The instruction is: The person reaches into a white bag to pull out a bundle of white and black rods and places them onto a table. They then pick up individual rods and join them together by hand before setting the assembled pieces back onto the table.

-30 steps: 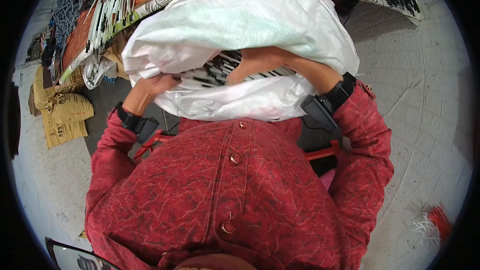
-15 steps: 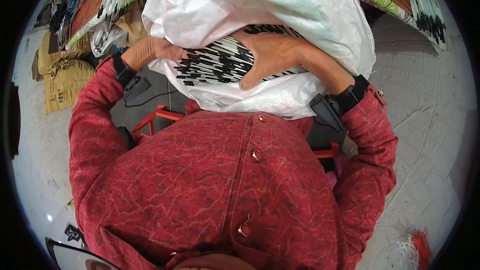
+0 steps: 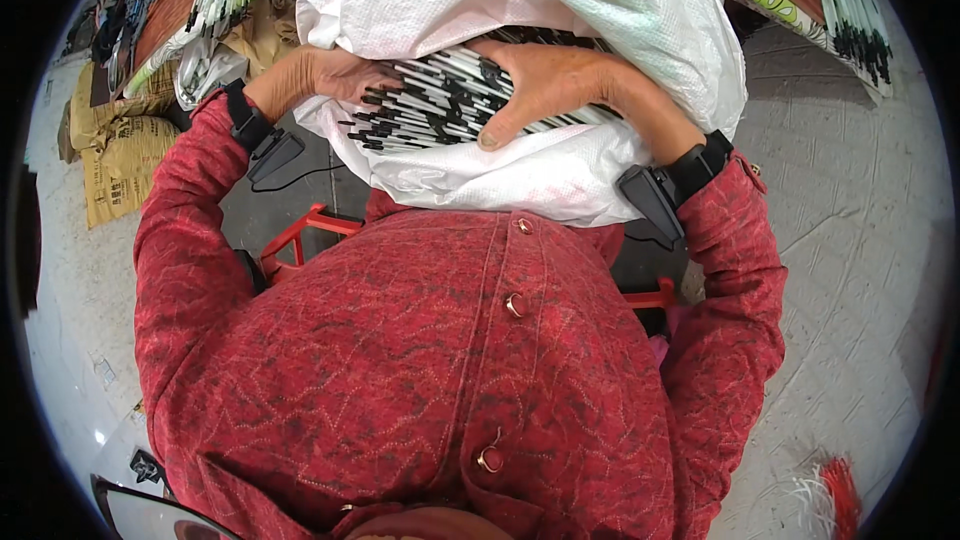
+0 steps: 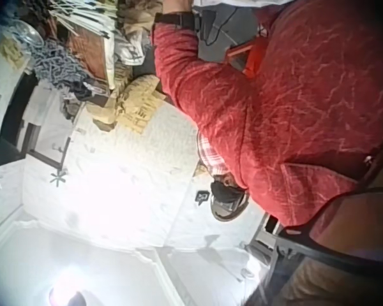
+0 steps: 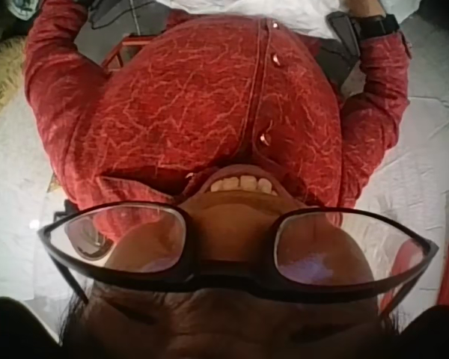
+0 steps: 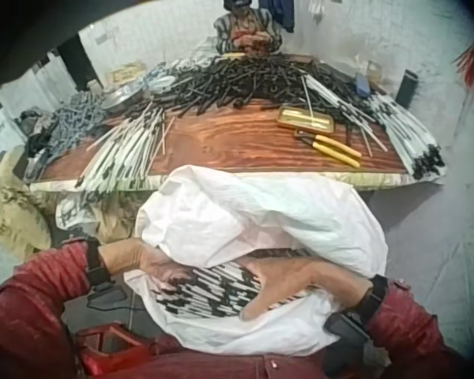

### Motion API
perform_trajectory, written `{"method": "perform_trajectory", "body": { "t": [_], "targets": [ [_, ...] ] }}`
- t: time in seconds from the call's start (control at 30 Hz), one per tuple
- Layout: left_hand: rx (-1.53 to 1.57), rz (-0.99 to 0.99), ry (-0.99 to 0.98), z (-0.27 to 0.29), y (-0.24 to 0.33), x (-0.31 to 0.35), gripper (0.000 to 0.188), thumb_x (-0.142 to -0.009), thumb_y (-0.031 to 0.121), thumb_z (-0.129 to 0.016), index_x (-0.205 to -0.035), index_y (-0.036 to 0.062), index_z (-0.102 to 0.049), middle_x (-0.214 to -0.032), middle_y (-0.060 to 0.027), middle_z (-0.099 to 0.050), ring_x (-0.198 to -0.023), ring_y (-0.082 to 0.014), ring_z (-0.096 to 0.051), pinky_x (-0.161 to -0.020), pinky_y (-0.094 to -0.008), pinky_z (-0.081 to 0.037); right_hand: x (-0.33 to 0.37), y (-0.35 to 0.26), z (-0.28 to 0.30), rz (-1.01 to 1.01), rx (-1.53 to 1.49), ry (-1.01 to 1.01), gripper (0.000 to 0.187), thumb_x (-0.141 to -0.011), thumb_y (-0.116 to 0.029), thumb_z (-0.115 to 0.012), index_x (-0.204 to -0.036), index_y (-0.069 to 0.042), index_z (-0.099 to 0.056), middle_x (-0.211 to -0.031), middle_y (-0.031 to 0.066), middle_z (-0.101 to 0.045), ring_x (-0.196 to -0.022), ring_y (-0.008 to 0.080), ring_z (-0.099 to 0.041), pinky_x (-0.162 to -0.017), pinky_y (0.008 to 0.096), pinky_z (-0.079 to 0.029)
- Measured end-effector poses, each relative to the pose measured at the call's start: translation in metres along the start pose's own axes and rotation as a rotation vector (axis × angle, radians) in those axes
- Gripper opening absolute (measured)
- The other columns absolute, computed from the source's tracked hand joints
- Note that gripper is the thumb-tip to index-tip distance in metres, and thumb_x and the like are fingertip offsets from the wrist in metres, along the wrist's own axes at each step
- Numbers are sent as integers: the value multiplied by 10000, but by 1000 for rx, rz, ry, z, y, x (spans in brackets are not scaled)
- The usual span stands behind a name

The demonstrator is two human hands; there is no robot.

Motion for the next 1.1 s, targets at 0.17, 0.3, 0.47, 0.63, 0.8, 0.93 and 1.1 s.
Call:
{"method": "perform_trajectory", "body": {
  "t": [0.17,0.3,0.47,0.63,0.8,0.93,1.1],
  "targets": [
    [192,-107,-335,-33,27,-8,576,-1008,483,-294,-1374,52,-406,-1322,-119,-524,-1159,-252,-554,-961,-531,-446,16,12,35,-42,-282,142,845,-607,-303,-822,-1300,14,-456,-1133,109,-608,-1060,187,-554,-956,286,-414],
    [33,-434,723,-24,39,9,532,-998,426,-305,-1356,50,-424,-1328,-157,-513,-1212,-311,-515,-989,-547,-427,23,19,51,-54,-284,226,800,-633,-274,-816,-1303,-4,-472,-1154,94,-600,-1054,185,-554,-963,285,-411],
    [257,-698,116,-56,17,-12,552,-952,362,-393,-1336,-33,-415,-1334,-225,-491,-1209,-370,-506,-1050,-504,-395,13,21,43,7,-267,224,936,-591,-293,-842,-1362,14,-408,-1227,104,-561,-1129,188,-509,-1005,277,-366],
    [237,-813,342,-31,-11,-19,540,-881,279,-567,-1266,-87,-475,-1324,-234,-502,-1173,-350,-538,-1072,-432,-384,12,19,45,-17,-306,221,817,-627,-249,-831,-1321,-17,-467,-1182,88,-588,-1081,174,-546,-983,280,-399],
    [-331,-585,645,-48,-19,-28,562,-800,200,-731,-1252,-50,-509,-1249,-150,-568,-1120,-247,-561,-1018,-346,-423,11,19,42,-18,-365,201,913,-600,-291,-845,-1356,3,-425,-1251,105,-555,-1132,189,-518,-1010,288,-374],
    [-336,-551,794,-63,-10,-46,657,-773,242,-785,-1293,-20,-481,-1214,-97,-580,-1100,-194,-554,-990,-304,-429,9,17,41,-18,-342,195,913,-603,-306,-830,-1357,6,-421,-1257,115,-554,-1132,193,-523,-1004,290,-381],
    [-292,-702,816,-44,3,-55,719,-761,296,-801,-1323,4,-460,-1214,-94,-577,-1090,-200,-553,-986,-305,-430,5,15,47,13,134,286,898,-599,-350,-789,-1328,33,-431,-1237,152,-560,-1122,233,-536,-987,309,-400]
  ]
}}
Point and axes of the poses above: each hand's wrist, its own x-axis away from the middle knuckle, its own z-axis out of the back of the hand, y = z × x, the point moved 10 cm from there along -x, towards the middle knuckle
